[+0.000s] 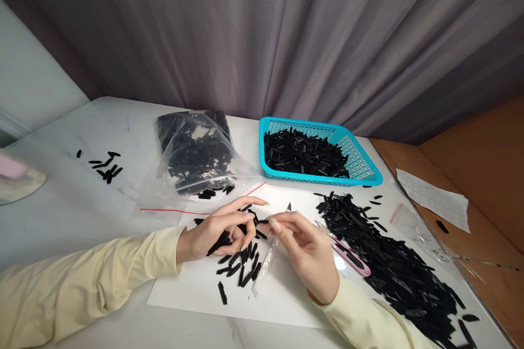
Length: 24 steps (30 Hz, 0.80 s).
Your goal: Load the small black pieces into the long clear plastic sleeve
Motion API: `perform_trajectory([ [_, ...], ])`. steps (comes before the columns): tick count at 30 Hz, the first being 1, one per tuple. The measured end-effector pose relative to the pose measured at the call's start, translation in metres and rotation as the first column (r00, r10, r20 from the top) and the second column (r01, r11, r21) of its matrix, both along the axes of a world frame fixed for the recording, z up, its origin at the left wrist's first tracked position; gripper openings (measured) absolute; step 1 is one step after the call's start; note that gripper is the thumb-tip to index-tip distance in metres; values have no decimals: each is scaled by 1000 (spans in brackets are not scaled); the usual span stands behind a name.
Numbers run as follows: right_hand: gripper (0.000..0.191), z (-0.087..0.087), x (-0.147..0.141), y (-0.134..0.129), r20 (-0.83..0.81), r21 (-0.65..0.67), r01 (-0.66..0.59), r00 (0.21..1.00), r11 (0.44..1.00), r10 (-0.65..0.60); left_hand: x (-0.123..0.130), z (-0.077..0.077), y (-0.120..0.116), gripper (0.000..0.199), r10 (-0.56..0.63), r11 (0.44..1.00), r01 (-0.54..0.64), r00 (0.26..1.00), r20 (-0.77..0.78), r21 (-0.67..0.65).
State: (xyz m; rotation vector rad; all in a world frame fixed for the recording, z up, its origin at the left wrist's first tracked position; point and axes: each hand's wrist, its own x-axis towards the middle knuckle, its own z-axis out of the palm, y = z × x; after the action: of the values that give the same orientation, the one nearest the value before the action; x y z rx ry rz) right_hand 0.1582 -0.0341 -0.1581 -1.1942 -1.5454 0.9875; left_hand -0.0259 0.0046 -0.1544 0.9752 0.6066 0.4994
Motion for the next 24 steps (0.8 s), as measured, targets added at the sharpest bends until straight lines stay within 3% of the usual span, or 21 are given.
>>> perform_trajectory([
  [5,8,26,31,52,34,191,194,978,962,-204,0,0,3,39,-5,1000,6,1000,17,-8],
  [8,13,41,40,75,263,293,113,945,949,-194,-1,-1,4,42,14,1000,-13,1000,21,-22],
  [12,13,47,13,54,499,423,-139,860,895,-102,0,-2,4,44,2,999,-1,1000,19,-49],
  [15,9,36,-23,22,573,341,-369,810,865,120,0,0,1,40,60,998,-60,998,5,33],
  [17,9,26,-41,10,618,321,-430,770,844,157,0,1,0,30,145,979,-144,989,4,142],
  [19,14,18,-48,9,610,334,-440,775,834,165,0,1,-1,28,161,977,-160,987,5,141],
  [21,18,17,-47,14,522,312,-406,829,859,201,0,0,0,34,84,995,-84,996,13,50],
  [24,14,25,-35,20,270,47,-310,919,950,287,1,-2,1,38,-20,999,20,1000,2,47],
])
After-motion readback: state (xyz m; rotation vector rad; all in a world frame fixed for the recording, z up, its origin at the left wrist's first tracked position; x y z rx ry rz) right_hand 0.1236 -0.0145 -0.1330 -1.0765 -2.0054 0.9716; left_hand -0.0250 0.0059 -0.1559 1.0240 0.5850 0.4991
